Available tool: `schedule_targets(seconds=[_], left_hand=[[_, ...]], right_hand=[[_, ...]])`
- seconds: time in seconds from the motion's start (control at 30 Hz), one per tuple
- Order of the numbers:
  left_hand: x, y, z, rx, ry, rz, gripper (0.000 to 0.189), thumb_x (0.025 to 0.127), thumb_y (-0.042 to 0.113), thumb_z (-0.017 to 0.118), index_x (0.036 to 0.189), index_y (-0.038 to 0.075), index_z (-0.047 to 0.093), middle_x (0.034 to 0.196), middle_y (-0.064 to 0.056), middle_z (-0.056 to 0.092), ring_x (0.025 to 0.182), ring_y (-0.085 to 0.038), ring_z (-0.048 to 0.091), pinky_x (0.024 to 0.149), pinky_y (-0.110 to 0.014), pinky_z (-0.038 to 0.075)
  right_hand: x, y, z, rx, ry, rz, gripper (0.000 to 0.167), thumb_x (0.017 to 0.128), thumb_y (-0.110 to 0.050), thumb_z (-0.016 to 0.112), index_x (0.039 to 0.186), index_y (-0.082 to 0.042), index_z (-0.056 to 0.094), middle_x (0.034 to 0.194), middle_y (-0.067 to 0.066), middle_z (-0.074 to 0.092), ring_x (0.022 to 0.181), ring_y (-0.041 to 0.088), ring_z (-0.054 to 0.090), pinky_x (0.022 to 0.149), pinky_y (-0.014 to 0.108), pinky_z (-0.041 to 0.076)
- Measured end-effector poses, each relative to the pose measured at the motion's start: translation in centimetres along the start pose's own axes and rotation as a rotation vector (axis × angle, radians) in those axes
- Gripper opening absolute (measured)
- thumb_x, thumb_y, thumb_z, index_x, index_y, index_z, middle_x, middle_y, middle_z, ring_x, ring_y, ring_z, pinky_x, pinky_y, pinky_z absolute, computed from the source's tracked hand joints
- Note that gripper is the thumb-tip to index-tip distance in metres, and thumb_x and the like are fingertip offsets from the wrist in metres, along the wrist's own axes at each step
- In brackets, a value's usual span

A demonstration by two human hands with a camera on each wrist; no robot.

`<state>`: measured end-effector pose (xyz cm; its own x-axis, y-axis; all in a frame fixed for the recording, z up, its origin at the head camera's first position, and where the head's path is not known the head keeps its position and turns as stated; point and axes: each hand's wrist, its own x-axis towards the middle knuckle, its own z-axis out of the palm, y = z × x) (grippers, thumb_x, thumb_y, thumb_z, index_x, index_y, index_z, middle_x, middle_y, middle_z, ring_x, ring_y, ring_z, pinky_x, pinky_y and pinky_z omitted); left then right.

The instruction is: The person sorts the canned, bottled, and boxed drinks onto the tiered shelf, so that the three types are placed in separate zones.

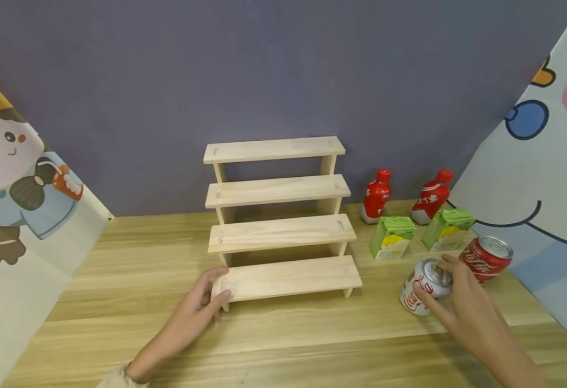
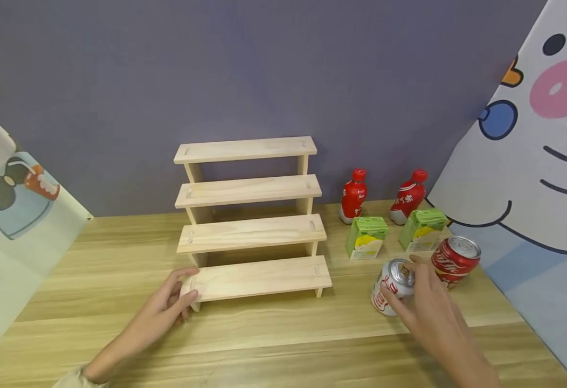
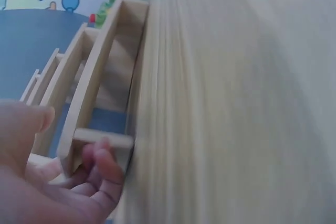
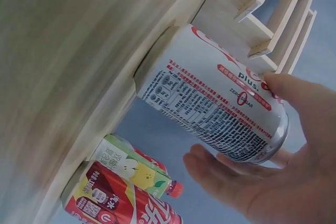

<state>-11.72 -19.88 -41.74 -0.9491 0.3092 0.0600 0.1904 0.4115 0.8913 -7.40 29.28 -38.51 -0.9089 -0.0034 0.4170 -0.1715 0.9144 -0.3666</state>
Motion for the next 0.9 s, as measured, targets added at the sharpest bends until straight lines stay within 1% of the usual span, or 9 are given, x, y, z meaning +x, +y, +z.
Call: schedule_targets(seconds=[0.1,0.17,0.27,0.37,0.47,0.57,0.73,0.77,0.9], left_hand=[[0.2,-0.5,0.4,-0.098,0.010,-0.029,0.043,0.104,0.030,0.054,0.144,0.020,0.042,0.073,-0.011,0.056,0.055,-0.016,0.054,0.046,-0.028,0.050],[0.3,-1.0,0.5,-0.184,0.014,-0.049,0.040,0.105,0.028,0.053,0.143,0.020,0.043,0.067,-0.008,0.054,0.050,-0.012,0.051,0.043,-0.025,0.048],[0.4,-1.7,0.5,-0.322,0.000,-0.049,0.040,0.106,0.023,0.051,0.144,0.015,0.043,0.063,-0.003,0.051,0.049,-0.008,0.048,0.043,-0.021,0.044],[0.4,-2.3,0.4,-0.443,-0.026,-0.028,0.044,0.105,0.017,0.052,0.146,0.008,0.040,0.062,0.000,0.053,0.049,-0.008,0.050,0.044,-0.018,0.043],[0.5,-2.7,0.2,-0.529,-0.057,-0.002,0.048,0.103,0.012,0.054,0.147,0.004,0.038,0.062,0.003,0.059,0.050,-0.008,0.055,0.045,-0.016,0.042],[0.5,-3.0,-0.2,-0.568,-0.085,0.008,0.049,0.103,0.009,0.054,0.148,0.001,0.036,0.063,0.004,0.064,0.051,-0.009,0.059,0.044,-0.015,0.041],[0.5,-3.2,-0.4,-0.575,-0.092,0.004,0.050,0.102,0.007,0.054,0.148,0.001,0.035,0.063,0.003,0.066,0.051,-0.010,0.060,0.045,-0.015,0.041],[0.5,-3.2,-0.4,-0.575,-0.091,0.006,0.050,0.102,0.007,0.054,0.148,0.001,0.035,0.063,0.003,0.066,0.051,-0.011,0.060,0.045,-0.015,0.042],[0.7,-3.1,-0.1,-0.582,-0.092,0.021,0.048,0.103,0.007,0.052,0.148,0.001,0.035,0.065,0.002,0.067,0.051,-0.011,0.061,0.044,-0.016,0.043]], right_hand=[[-0.2,0.0,0.1,0.018,0.013,-0.018,0.072,0.084,-0.027,0.082,0.132,0.008,0.041,0.124,0.031,0.051,0.100,0.049,0.057,0.072,0.068,0.047],[-0.3,0.1,0.1,0.023,0.039,-0.058,0.074,0.080,-0.022,0.085,0.132,0.008,0.042,0.117,0.030,0.056,0.094,0.046,0.060,0.069,0.065,0.050],[-0.2,0.3,0.0,0.019,0.073,-0.128,0.073,0.074,-0.016,0.089,0.128,0.006,0.046,0.113,0.026,0.059,0.089,0.039,0.062,0.065,0.059,0.052],[0.0,0.4,0.0,0.010,0.084,-0.168,0.068,0.071,-0.013,0.090,0.123,0.003,0.050,0.111,0.018,0.060,0.090,0.032,0.061,0.065,0.047,0.052],[0.1,0.3,0.1,0.018,0.087,-0.177,0.064,0.070,-0.013,0.091,0.119,0.001,0.052,0.110,0.015,0.062,0.090,0.030,0.061,0.068,0.030,0.051],[0.0,0.3,0.3,0.022,0.088,-0.180,0.063,0.069,-0.013,0.091,0.117,0.001,0.053,0.109,0.013,0.063,0.091,0.029,0.062,0.070,0.022,0.048],[-0.2,0.2,0.4,0.005,0.091,-0.187,0.065,0.069,-0.012,0.091,0.119,0.001,0.052,0.109,0.014,0.062,0.092,0.028,0.061,0.068,0.038,0.051],[-0.2,0.2,0.4,0.003,0.094,-0.191,0.066,0.068,-0.012,0.091,0.120,0.001,0.052,0.109,0.015,0.062,0.093,0.028,0.061,0.068,0.039,0.051],[-0.1,0.3,0.1,0.006,0.114,-0.206,0.067,0.065,-0.008,0.092,0.118,0.002,0.053,0.109,0.015,0.063,0.092,0.027,0.061,0.072,0.025,0.049]])
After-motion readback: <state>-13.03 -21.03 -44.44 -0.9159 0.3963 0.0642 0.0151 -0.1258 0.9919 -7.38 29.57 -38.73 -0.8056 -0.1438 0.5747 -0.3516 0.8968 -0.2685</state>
